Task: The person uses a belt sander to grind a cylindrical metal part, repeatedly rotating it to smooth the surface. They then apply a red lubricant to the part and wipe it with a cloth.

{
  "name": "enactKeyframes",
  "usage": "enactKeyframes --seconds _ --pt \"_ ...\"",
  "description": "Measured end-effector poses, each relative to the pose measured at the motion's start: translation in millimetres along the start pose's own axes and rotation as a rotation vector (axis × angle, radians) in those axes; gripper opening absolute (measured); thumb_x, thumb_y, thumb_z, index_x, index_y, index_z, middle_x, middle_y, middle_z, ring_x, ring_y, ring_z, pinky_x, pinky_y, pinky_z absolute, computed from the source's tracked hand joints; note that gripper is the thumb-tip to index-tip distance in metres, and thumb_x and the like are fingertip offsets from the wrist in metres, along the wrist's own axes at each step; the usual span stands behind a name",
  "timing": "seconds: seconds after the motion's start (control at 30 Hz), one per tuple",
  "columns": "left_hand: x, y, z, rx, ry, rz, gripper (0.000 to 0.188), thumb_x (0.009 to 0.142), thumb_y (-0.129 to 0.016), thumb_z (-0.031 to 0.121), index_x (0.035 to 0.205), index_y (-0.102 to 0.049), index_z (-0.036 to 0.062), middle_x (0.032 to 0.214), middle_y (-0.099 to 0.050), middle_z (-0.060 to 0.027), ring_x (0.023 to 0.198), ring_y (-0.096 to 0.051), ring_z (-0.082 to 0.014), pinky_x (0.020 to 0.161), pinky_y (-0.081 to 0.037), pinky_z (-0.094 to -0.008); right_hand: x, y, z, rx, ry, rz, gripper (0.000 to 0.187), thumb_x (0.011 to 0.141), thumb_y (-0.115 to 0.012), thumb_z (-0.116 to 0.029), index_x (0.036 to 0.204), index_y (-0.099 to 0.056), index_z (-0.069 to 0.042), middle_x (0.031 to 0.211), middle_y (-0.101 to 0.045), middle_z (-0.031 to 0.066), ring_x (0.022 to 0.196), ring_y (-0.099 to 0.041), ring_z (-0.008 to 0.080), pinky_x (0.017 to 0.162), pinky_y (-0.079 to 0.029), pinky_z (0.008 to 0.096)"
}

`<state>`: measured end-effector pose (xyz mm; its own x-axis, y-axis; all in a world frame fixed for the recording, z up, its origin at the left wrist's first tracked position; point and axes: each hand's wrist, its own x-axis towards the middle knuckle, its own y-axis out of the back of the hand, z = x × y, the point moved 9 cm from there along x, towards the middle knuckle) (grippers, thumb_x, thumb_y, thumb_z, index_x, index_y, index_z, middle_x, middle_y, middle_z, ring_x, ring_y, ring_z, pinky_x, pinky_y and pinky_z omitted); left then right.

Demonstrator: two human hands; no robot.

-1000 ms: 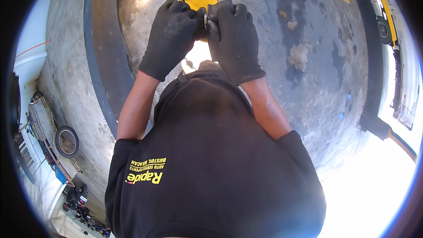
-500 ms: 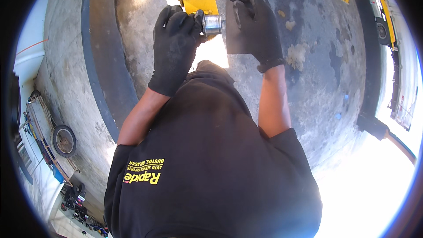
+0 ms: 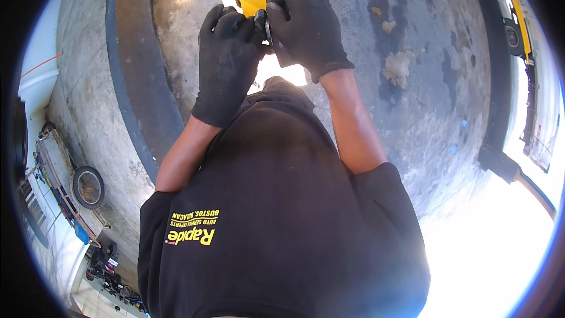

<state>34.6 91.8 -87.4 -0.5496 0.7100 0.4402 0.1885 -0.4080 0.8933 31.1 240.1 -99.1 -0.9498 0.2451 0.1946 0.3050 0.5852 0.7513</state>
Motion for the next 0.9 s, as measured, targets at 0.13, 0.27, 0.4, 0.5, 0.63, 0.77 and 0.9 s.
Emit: enactKeyframes --seconds 0.13,0.27,0.4,0.5,0.63,0.77,0.9 --pt "3.0 0.8 -4.4 -0.023 0.000 -0.022 0.042 0.090 -0.084 0.028 0.125 -0.085 0.0057 0.110 -0.079 -0.0023 0.118 -0.065 -0.0252 0.124 -0.048 -0.0500 -26.9 7.0 -14.3 0.024 0.010 0.000 0.028 0.101 -0.077 -0.023 0.124 -0.069 -0.009 0.122 -0.068 0.0216 0.114 -0.070 0.0467 0.095 -0.060 0.0569" --pt "3.8 -0.4 -3.9 -0.008 -0.029 -0.011 0.044 0.090 -0.085 0.029 0.126 -0.085 0.0049 0.107 -0.079 -0.0020 0.118 -0.065 -0.0247 0.125 -0.048 -0.0502 -28.5 5.6 -15.0 -0.051 0.094 0.087 0.027 0.101 -0.076 -0.023 0.122 -0.068 -0.008 0.119 -0.067 0.0222 0.114 -0.070 0.0467 0.096 -0.060 0.0571" --pt "-1.2 1.2 2.6 0.040 0.000 0.011 0.044 0.089 -0.085 0.028 0.127 -0.084 0.0049 0.104 -0.078 -0.0025 0.118 -0.064 -0.0246 0.125 -0.048 -0.0507 16.4 -9.1 24.2 -0.095 -0.025 -0.012 0.023 0.101 -0.075 -0.024 0.117 -0.068 -0.008 0.115 -0.067 0.0221 0.113 -0.070 0.0455 0.095 -0.060 0.0568" --pt "-7.4 -4.8 -1.0 -0.007 0.013 0.003 0.047 0.090 -0.085 0.028 0.131 -0.083 0.0050 0.112 -0.079 -0.0027 0.122 -0.063 -0.0255 0.126 -0.048 -0.0510 13.4 -9.6 20.1 0.007 0.013 -0.056 0.023 0.101 -0.076 -0.025 0.116 -0.069 -0.009 0.115 -0.069 0.0208 0.113 -0.070 0.0447 0.094 -0.060 0.0567" --pt "-6.8 1.8 -3.1 -0.060 0.015 0.045 0.049 0.090 -0.086 0.030 0.133 -0.082 0.0050 0.116 -0.079 -0.0022 0.126 -0.063 -0.0258 0.127 -0.047 -0.0506 -32.5 13.7 -20.2 -0.049 -0.008 0.029 0.025 0.099 -0.079 -0.026 0.116 -0.069 -0.011 0.116 -0.070 0.0179 0.111 -0.070 0.0427 0.093 -0.060 0.0557" --pt "-4.1 3.2 0.0 -0.034 0.021 0.035 0.048 0.089 -0.087 0.030 0.129 -0.083 0.0049 0.114 -0.079 -0.0022 0.126 -0.063 -0.0262 0.127 -0.046 -0.0502 -5.0 1.9 16.5 0.020 -0.037 0.018 0.023 0.098 -0.079 -0.026 0.112 -0.070 -0.009 0.106 -0.071 0.0134 0.104 -0.069 0.0377 0.092 -0.060 0.0523" --pt "-6.7 -6.7 -3.1 -0.085 0.037 -0.028 0.048 0.087 -0.087 0.029 0.128 -0.083 0.0044 0.111 -0.077 -0.0028 0.125 -0.062 -0.0264 0.126 -0.046 -0.0500 2.4 -0.4 16.8 0.092 -0.056 -0.019 0.021 0.099 -0.078 -0.026 0.109 -0.070 -0.008 0.101 -0.071 0.0121 0.103 -0.068 0.0359 0.091 -0.060 0.0512"
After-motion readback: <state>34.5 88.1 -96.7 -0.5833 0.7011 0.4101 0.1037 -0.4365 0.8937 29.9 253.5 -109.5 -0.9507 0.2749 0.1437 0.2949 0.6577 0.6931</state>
